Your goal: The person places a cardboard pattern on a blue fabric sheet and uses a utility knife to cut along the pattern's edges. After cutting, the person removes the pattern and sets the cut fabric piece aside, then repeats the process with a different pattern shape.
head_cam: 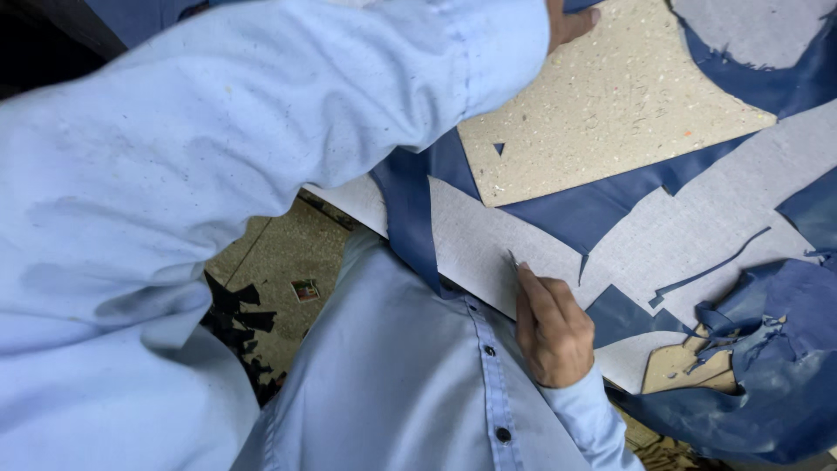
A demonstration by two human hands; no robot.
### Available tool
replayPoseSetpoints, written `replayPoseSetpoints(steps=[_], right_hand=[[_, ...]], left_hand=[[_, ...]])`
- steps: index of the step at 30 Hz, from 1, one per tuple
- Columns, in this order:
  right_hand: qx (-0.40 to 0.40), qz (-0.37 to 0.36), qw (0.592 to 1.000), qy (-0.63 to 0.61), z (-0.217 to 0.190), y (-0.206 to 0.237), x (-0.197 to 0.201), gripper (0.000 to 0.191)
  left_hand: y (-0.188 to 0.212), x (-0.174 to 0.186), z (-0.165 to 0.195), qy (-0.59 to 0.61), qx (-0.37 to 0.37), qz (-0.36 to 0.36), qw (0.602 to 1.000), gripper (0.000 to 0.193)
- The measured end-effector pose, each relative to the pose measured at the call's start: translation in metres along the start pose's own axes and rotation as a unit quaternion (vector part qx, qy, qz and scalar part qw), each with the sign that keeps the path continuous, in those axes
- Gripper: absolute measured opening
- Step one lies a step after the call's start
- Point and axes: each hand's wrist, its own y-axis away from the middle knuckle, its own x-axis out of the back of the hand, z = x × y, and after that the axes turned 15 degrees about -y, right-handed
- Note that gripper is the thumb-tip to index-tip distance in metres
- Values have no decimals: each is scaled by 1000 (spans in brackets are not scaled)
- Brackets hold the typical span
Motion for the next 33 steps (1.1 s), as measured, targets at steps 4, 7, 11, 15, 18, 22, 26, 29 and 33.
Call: replayPoseSetpoints(steps=[4,7,11,15,18,22,26,29,33], right_hand=[[-129,153,973,-115,4,29,17,26],[-314,256,837,-369,25,34,17,45],[-320,213,821,-423,44,29,21,64],[-385,208,774,-457,33,18,34,65],[-413,212,751,-469,23,14,47,60],[-427,239,700,-521,28,20,53,44],[-393,255,710,-526,44,36,48,29],[-394,319,730,-459,61,61,68,22],[-327,406,754,-400,110,112,140,17]], left_hand=[[27,-3,2,0,81,185,979,66],[64,-7,26,123,119,243,955,90],[85,5,78,185,162,254,935,116],[97,21,111,219,186,270,919,125],[104,31,139,267,187,270,906,126],[107,32,174,308,172,289,890,126],[111,25,189,363,113,315,869,118],[102,19,176,355,87,309,878,96],[72,9,128,255,201,323,889,58]])
